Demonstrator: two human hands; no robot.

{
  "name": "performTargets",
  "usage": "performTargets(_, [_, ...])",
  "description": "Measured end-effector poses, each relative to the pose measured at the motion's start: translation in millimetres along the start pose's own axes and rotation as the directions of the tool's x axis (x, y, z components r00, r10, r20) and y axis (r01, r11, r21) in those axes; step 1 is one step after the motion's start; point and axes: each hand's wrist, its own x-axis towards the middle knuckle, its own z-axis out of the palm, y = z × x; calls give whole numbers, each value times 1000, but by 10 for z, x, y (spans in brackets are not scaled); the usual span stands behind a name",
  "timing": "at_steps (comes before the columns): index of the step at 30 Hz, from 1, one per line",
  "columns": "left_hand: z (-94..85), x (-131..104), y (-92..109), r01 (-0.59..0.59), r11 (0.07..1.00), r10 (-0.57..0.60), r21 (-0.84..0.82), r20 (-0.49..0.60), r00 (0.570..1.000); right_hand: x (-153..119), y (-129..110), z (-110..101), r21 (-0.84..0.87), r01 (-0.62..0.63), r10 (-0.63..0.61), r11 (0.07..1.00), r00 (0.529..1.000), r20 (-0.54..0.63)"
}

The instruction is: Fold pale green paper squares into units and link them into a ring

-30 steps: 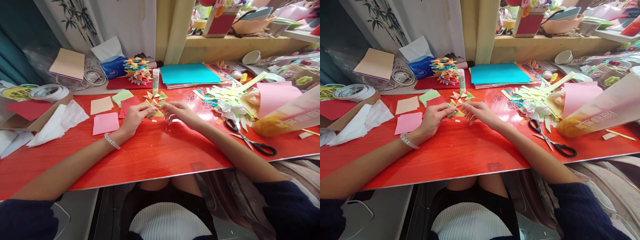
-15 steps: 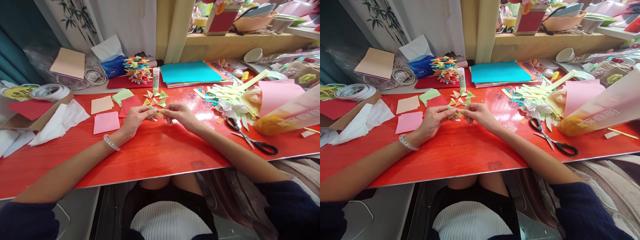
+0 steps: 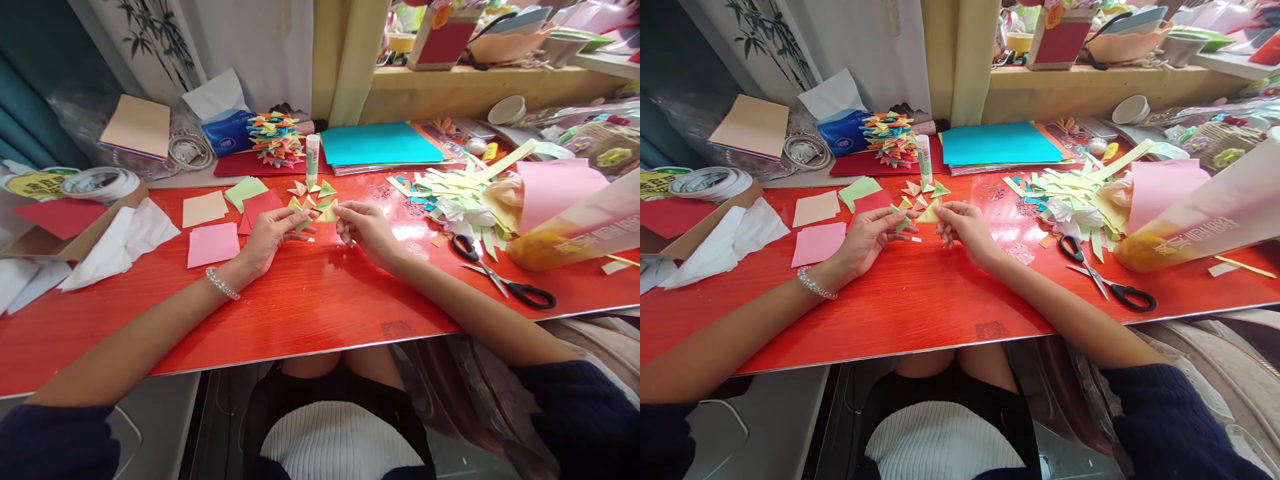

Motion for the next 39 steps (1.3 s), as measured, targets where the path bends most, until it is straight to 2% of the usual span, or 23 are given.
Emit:
performTargets(3, [-1, 0, -3, -14, 1000, 14, 2, 33, 999, -16, -23, 2, -178, 45, -28, 983, 995, 96])
performTargets(6, [-3, 0, -20, -49, 998, 46, 34, 93, 995, -31, -29, 15, -364, 96, -22, 926, 979, 201])
performTargets(11, [15, -5, -43, -40, 996, 30, 83, 121, 992, -21, -24, 27, -453, 90, -29, 887, 990, 141])
performTargets(13, [22, -4, -43, -28, 999, 23, 46, 107, 994, -15, -35, 26, -420, 67, -10, 905, 991, 136])
performTargets(16, [12, 11, -39, -31, 999, 33, -27, 70, 997, -8, -57, 18, -295, 21, 38, 955, 981, 192])
performTargets(20, [-22, 35, -45, -20, 994, 21, -108, 11, 1000, -6, -69, -8, -258, 45, 11, 965, 978, 210])
performTargets(25, [-29, 22, -38, 40, 998, -37, -54, 43, 998, -12, -88, -35, -206, 86, -57, 975, 989, 140])
performTargets(29, [-31, 11, -18, 22, 1000, -21, -11, 20, 1000, -5, -100, -40, -161, 62, -45, 985, 993, 110])
performTargets(33, [-45, 24, -9, 30, 999, -31, -42, -25, 999, 6, -90, -35, -76, 38, -29, 996, 992, 122])
performTargets(39, [-42, 27, -16, 45, 997, -43, -62, 31, 999, -3, -60, -35, -82, 131, -119, 988, 983, 139])
